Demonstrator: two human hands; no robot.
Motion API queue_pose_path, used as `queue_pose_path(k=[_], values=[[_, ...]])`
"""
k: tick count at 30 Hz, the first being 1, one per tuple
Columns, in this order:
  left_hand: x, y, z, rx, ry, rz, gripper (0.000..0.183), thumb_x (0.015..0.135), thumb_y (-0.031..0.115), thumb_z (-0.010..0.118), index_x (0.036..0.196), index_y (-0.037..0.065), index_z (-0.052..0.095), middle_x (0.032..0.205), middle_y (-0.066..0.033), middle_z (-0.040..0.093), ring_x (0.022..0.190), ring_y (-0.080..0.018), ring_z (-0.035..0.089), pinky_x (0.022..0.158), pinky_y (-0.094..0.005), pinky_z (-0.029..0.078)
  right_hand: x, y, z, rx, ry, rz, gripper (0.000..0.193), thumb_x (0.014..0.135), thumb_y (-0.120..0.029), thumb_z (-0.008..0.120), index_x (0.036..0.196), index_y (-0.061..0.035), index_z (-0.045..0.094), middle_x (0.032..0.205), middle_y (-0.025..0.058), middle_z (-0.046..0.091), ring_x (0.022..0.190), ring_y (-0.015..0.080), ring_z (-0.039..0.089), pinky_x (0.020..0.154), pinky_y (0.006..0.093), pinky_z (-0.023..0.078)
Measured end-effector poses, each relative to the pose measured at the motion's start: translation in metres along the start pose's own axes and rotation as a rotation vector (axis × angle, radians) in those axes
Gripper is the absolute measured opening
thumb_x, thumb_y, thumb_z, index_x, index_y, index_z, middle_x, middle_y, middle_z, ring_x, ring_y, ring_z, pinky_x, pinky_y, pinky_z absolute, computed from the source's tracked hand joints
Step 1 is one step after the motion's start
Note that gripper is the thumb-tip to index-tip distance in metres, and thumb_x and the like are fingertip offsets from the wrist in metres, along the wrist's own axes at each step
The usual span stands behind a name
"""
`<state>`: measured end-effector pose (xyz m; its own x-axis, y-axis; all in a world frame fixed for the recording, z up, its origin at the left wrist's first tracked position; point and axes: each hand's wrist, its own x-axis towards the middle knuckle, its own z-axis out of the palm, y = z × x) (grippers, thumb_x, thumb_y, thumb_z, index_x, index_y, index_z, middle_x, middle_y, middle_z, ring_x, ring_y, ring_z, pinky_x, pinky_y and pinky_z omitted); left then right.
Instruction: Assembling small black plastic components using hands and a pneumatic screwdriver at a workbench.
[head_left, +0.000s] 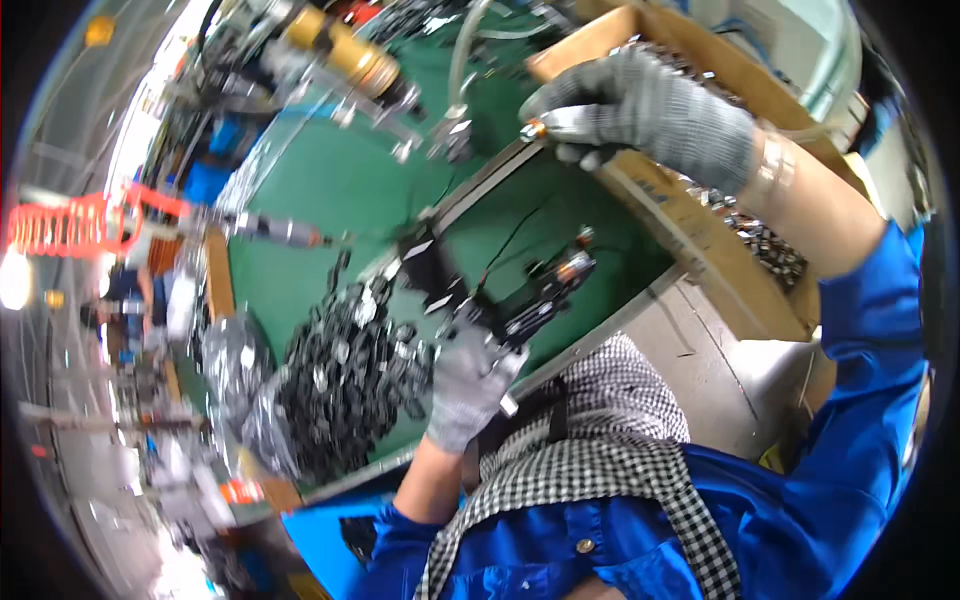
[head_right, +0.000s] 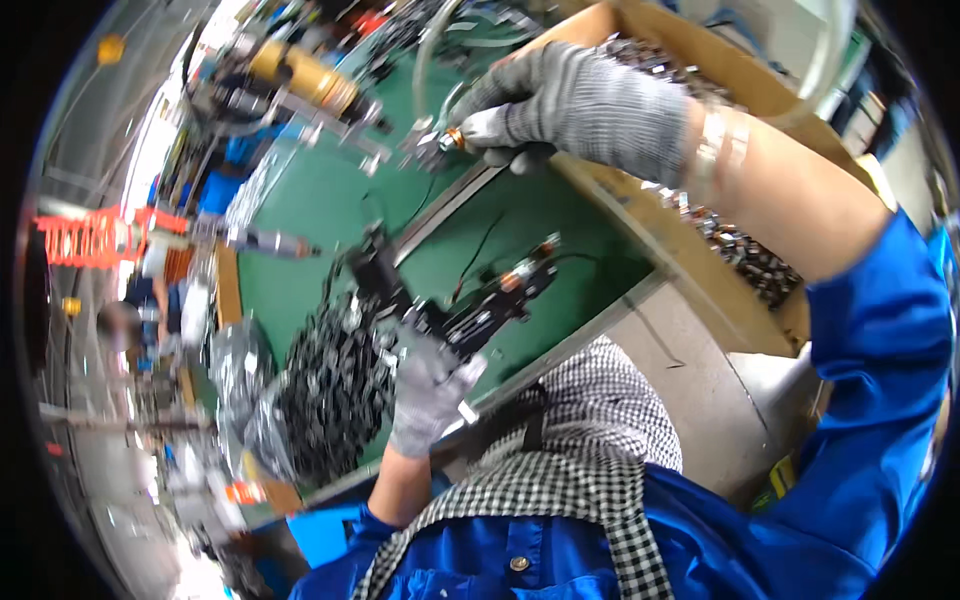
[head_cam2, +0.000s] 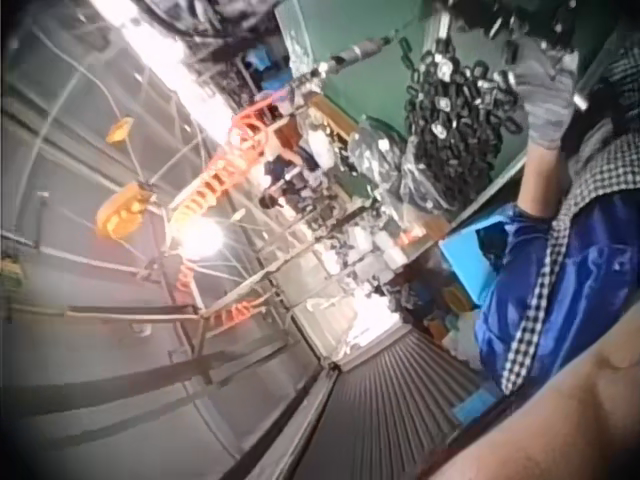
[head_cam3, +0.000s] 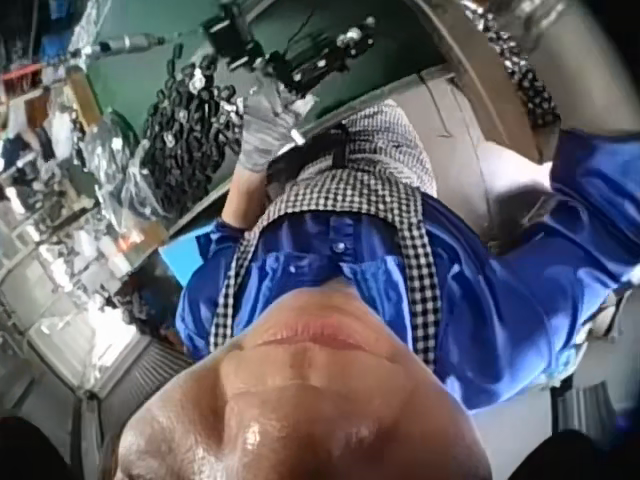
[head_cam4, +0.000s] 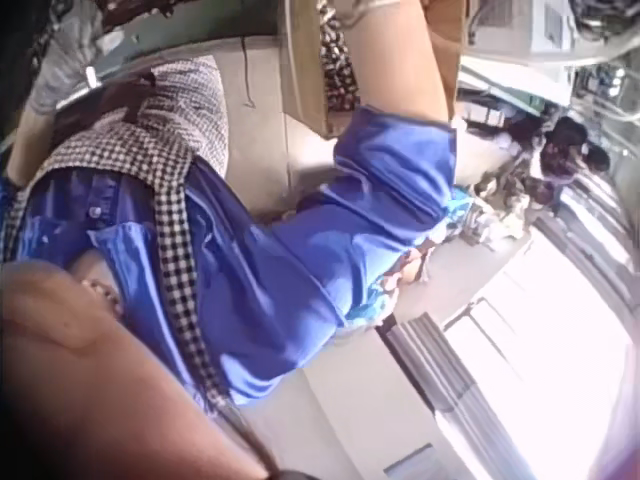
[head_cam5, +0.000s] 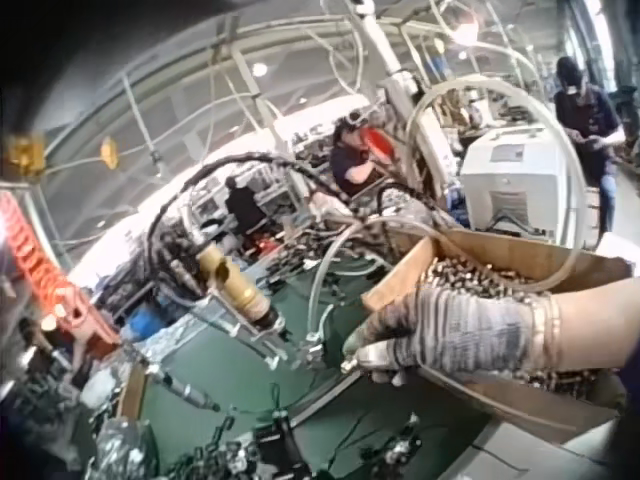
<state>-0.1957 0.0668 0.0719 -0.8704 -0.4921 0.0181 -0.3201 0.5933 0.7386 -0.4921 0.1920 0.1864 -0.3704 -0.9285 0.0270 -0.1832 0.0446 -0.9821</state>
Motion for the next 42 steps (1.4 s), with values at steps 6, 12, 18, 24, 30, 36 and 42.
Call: queue_pose_path(k=[6, 12, 18, 24, 30, 36, 42], values=[[-0.018, -0.001, -0.002, 0.046, -0.113, 0.015, 0.023, 0.084, 0.023, 0.073, 0.091, 0.001, 0.069, 0.068, -0.0118, 0.066, 0.061, -0.0237, 0.067, 0.057, -0.0355, 0.053, -0.005, -0.017, 0.052, -0.422, -0.043, -0.444, 0.027, 0.09, -0.019, 0.069, 0.112, -0.0039, 0.069, 0.093, 0.0091, 0.073, 0.089, 0.0176, 0.069, 0.084, 0.0313, 0.054], [-0.028, 0.015, -0.014, 0.143, -0.234, -0.078, 0.03, 0.087, 0.032, 0.071, 0.094, 0.003, 0.067, 0.077, -0.0143, 0.069, 0.07, -0.0324, 0.068, 0.063, -0.041, 0.054, 0.003, -0.023, 0.069, -0.526, -0.105, -0.512, 0.024, 0.089, -0.016, 0.069, 0.11, -0.0036, 0.069, 0.095, 0.0109, 0.071, 0.092, 0.0229, 0.068, 0.085, 0.0333, 0.053], [-0.036, 0.013, -0.015, 0.12, -0.213, -0.031, 0.03, 0.086, 0.032, 0.071, 0.092, 0.003, 0.067, 0.077, -0.0147, 0.068, 0.069, -0.0318, 0.068, 0.063, -0.0411, 0.053, -0.004, -0.03, 0.066, -0.716, -0.162, -0.333, 0.018, 0.092, -0.015, 0.064, 0.105, -0.0025, 0.065, 0.087, 0.0138, 0.07, 0.081, 0.0243, 0.069, 0.075, 0.0335, 0.054], [-0.04, 0.011, -0.015, 0.115, -0.229, -0.07, 0.032, 0.086, 0.033, 0.071, 0.091, 0.002, 0.068, 0.075, -0.015, 0.068, 0.069, -0.032, 0.068, 0.063, -0.0404, 0.053, -0.016, -0.005, 0.057, -0.623, -0.119, -0.392, 0.018, 0.092, -0.016, 0.065, 0.104, -0.0027, 0.066, 0.086, 0.0132, 0.07, 0.081, 0.0239, 0.069, 0.075, 0.0332, 0.054], [-0.039, 0.016, -0.014, 0.151, -0.285, -0.11, 0.03, 0.086, 0.033, 0.071, 0.091, 0.003, 0.068, 0.076, -0.0149, 0.068, 0.07, -0.0309, 0.068, 0.063, -0.0396, 0.054, -0.029, -0.011, 0.056, -0.724, -0.107, -0.316, 0.018, 0.089, -0.017, 0.067, 0.103, -0.0056, 0.067, 0.083, 0.0124, 0.071, 0.078, 0.0301, 0.068, 0.073, 0.0357, 0.054], [-0.041, 0.009, -0.011, 0.158, -0.269, 0.006, 0.027, 0.087, 0.032, 0.07, 0.092, 0.005, 0.069, 0.075, -0.0135, 0.068, 0.069, -0.0306, 0.068, 0.062, -0.04, 0.053, -0.032, -0.009, 0.053, -0.739, -0.1, -0.368, 0.019, 0.086, -0.017, 0.069, 0.102, -0.0055, 0.068, 0.086, 0.013, 0.07, 0.08, 0.0294, 0.068, 0.076, 0.0368, 0.054], [-0.044, 0.003, -0.012, 0.168, -0.285, 0.014, 0.028, 0.087, 0.032, 0.07, 0.091, 0.004, 0.069, 0.072, -0.0143, 0.066, 0.065, -0.0324, 0.066, 0.059, -0.0415, 0.052, -0.03, -0.005, 0.049, -0.687, -0.173, -0.39, 0.021, 0.088, -0.021, 0.069, 0.1, -0.0036, 0.068, 0.085, 0.0144, 0.068, 0.079, 0.0303, 0.067, 0.075, 0.0369, 0.053]])
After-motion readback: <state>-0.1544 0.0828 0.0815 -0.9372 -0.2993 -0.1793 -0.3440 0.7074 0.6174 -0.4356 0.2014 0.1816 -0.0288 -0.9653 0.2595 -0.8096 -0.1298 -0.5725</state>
